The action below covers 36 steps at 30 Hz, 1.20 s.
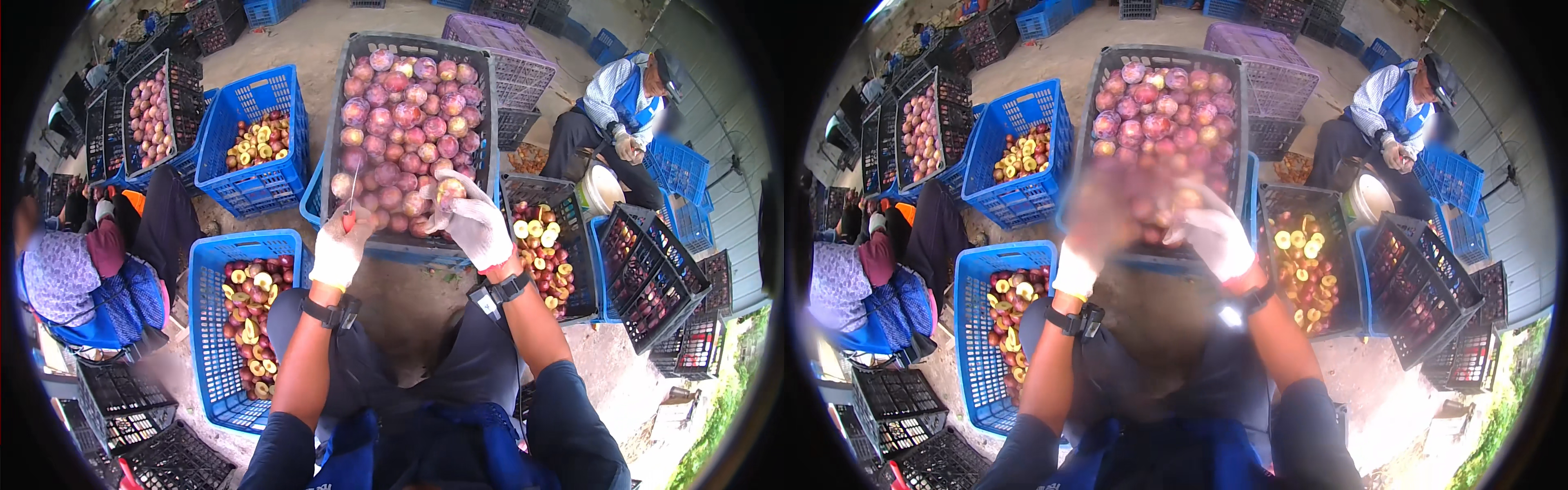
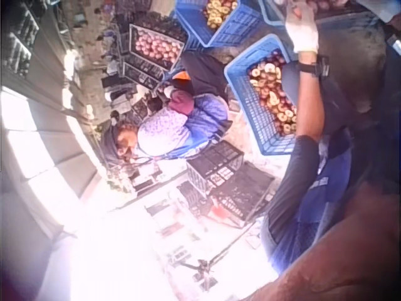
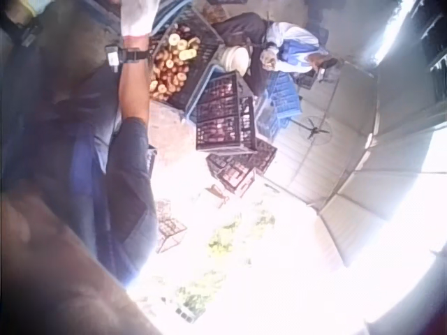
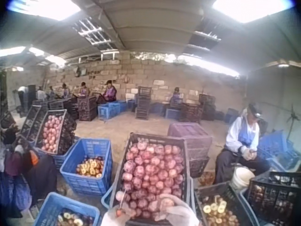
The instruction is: Cutting passion fruit in half and placing them into sorting crates.
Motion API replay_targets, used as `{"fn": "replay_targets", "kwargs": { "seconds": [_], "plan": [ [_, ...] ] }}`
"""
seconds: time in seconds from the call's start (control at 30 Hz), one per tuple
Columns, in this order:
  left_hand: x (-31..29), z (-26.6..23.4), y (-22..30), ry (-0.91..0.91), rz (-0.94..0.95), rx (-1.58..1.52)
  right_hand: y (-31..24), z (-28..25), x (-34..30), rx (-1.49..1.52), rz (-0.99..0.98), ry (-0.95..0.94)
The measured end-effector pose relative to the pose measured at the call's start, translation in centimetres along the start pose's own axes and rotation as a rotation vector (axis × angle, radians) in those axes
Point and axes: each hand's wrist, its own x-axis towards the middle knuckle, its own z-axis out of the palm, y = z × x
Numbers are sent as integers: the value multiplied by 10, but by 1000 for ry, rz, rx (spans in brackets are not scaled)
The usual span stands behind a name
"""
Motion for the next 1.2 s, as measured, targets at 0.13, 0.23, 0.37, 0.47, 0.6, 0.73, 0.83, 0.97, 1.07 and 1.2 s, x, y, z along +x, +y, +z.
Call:
{"fn": "replay_targets", "kwargs": {
  "seconds": [0.13,0.23,0.37,0.47,0.6,0.73,0.83,0.97,1.07,1.2],
  "plan": [
    [-5,15,10,47,100,196,2,2,-22,98,-98,22],
    [-3,28,6,-95,76,138,0,-8,-25,53,-68,4],
    [-3,71,41,-320,-159,-157,-5,-34,-24,91,-113,-115],
    [-8,99,81,-341,-635,-371,-2,-38,-21,42,-151,-31],
    [-20,114,63,-365,-644,-271,2,-51,-17,-217,-129,97],
    [-24,123,21,-391,-259,-144,12,-54,-8,-419,-98,200],
    [-26,120,-1,-355,-291,-133,18,-47,1,-408,-37,199],
    [-22,114,-23,-302,-412,-235,30,-48,10,-464,81,314],
    [-18,107,-11,-342,-243,70,38,-42,17,-445,106,357],
    [-17,101,-11,-401,-89,258,48,-32,23,-477,-130,337]
  ]
}}
